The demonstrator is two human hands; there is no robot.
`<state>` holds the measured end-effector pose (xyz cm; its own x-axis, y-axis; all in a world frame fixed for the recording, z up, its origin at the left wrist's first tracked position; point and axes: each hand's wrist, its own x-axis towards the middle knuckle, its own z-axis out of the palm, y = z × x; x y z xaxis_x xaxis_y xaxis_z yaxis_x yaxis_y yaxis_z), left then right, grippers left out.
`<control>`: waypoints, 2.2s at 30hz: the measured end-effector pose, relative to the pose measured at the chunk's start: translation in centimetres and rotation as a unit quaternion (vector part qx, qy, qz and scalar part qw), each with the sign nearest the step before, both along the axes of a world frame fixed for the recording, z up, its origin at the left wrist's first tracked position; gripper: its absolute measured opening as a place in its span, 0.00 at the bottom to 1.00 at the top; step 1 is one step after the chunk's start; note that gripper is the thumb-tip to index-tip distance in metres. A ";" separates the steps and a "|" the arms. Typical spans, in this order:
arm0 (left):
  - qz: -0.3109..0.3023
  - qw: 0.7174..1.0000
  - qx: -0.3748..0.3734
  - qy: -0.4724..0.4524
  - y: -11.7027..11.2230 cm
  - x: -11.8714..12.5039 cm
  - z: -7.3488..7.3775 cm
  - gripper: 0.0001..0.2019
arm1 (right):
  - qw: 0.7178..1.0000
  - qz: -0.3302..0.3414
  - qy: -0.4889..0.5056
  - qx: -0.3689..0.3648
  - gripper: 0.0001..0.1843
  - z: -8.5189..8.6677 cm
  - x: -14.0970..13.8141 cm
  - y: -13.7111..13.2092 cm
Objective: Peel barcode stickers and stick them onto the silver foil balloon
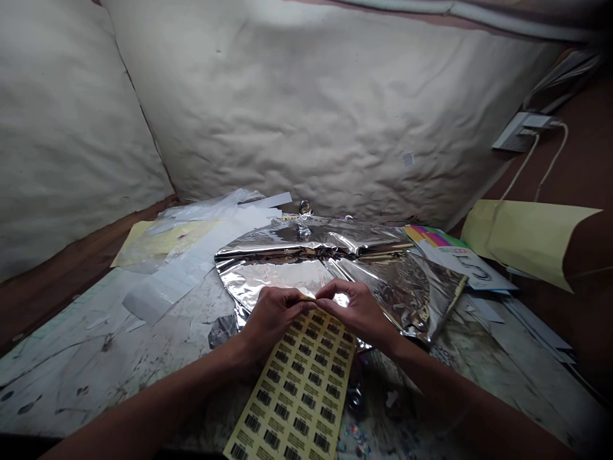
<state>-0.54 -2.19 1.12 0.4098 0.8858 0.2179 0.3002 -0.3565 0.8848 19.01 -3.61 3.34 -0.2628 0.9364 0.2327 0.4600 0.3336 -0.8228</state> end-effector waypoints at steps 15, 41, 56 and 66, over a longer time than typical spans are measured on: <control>-0.097 0.946 -0.253 -0.178 0.4 0.5 -1.0 0.15 | 0.962 -0.055 -0.079 0.255 0.06 -1.7 0.3 0.2; -0.461 0.845 -0.248 0.109 -2.0 0.0 -0.3 0.15 | 0.988 0.051 -0.020 -0.142 0.07 -2.3 5.7 -2.7; -0.469 0.840 -0.238 0.137 -1.7 -0.2 -0.2 0.16 | 0.986 0.015 -0.163 -0.015 0.02 -3.3 5.0 -3.0; -0.462 0.849 -0.223 0.130 -1.3 -0.5 -0.1 0.13 | 0.950 0.234 -0.204 0.015 0.13 -1.0 7.3 -3.0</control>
